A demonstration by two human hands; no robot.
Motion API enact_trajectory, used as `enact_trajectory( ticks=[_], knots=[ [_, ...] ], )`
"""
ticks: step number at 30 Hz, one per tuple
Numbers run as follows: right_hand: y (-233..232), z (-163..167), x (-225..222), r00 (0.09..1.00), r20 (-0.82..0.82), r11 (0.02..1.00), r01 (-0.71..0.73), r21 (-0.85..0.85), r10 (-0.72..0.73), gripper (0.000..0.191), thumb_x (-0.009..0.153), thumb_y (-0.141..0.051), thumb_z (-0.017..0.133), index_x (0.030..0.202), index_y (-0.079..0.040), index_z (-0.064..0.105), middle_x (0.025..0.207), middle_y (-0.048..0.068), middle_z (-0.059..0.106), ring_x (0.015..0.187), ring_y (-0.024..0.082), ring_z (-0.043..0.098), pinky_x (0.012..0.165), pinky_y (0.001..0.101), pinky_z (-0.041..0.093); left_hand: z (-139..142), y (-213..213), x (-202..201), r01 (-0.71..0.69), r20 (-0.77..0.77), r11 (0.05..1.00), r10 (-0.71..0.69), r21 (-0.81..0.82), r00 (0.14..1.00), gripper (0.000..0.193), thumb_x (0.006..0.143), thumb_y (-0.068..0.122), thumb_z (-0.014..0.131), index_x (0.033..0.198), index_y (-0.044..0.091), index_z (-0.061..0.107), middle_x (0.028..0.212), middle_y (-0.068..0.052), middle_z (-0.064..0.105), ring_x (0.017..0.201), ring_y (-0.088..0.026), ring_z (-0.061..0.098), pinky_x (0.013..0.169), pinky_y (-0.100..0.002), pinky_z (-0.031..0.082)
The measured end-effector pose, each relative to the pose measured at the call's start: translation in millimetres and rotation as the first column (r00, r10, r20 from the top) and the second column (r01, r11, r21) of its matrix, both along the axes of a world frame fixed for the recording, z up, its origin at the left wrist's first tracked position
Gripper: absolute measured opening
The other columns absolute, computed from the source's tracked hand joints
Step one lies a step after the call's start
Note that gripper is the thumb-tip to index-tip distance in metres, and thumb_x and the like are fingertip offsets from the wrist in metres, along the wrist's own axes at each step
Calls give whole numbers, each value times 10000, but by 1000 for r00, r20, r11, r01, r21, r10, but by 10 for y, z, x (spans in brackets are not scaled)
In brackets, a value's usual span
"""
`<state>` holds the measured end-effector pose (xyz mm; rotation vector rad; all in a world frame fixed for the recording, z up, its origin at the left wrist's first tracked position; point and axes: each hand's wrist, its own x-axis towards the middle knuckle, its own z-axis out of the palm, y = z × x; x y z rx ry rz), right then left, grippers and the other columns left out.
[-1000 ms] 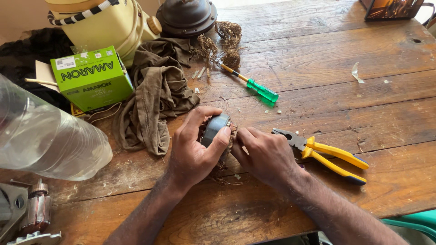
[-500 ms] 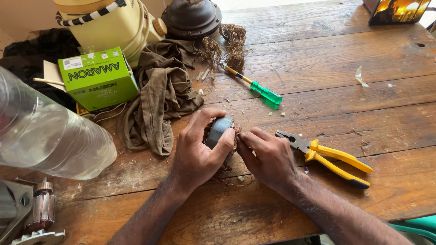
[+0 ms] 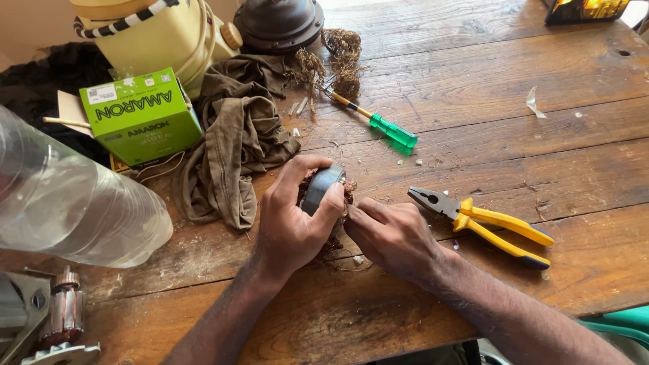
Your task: The person holds an electric motor stator on a wooden workbench and pries at its copper windings with a screwdriver, working around the winding by hand and repositioning the motor as they go. Pliers and other screwdrivers lie on the bench nearby.
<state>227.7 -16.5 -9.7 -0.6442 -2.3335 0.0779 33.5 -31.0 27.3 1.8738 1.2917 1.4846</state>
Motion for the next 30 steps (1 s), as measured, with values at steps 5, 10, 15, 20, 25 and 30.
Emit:
enact_trajectory(
  ticks=[5,10,15,20,25,30],
  knots=[
    [-3,20,30,992,116,989,-69,128,55,215,846,-46,769,1034,-5,671,827,63,611,610,200,638,491,359,521,-4,38,-35,12,65,999,-9,-49,998,288,943,233,694,1162,55,639,939,-86,753,867,-163,749,770,-303,592],
    [41,63,82,987,115,954,-142,262,116,235,865,-80,777,1062,15,689,926,85,670,699,174,683,535,310,558,-60,82,-118,104,179,986,-80,-131,981,281,949,237,675,1152,50,626,921,-48,764,858,-129,737,775,-292,595],
    [102,40,91,995,85,993,-69,100,60,105,906,-100,811,917,-46,721,781,51,674,592,132,648,470,317,533,-117,156,-189,99,186,994,-88,-48,979,259,981,233,672,1146,41,618,960,-51,728,904,-138,715,808,-293,585],
    [118,69,81,998,-24,997,61,-44,-62,156,867,-151,821,963,-78,722,772,36,687,599,116,664,508,296,567,-96,141,-146,79,173,989,-57,-122,983,286,946,270,663,1132,58,615,905,-41,740,826,-123,733,725,-285,602],
    [106,126,39,994,-44,985,97,-143,-104,353,794,-225,843,1051,-46,680,872,66,665,626,160,678,513,307,589,-24,79,-74,38,118,989,-21,-142,993,312,933,288,680,1140,64,615,879,-49,745,803,-140,748,700,-302,608],
    [33,111,-60,970,50,965,243,-103,-239,406,786,-270,861,1040,-16,672,904,97,665,596,236,684,480,374,558,8,-19,34,5,100,994,6,-110,995,327,927,296,707,1141,65,618,902,-80,737,820,-173,762,722,-321,604]
  ],
)
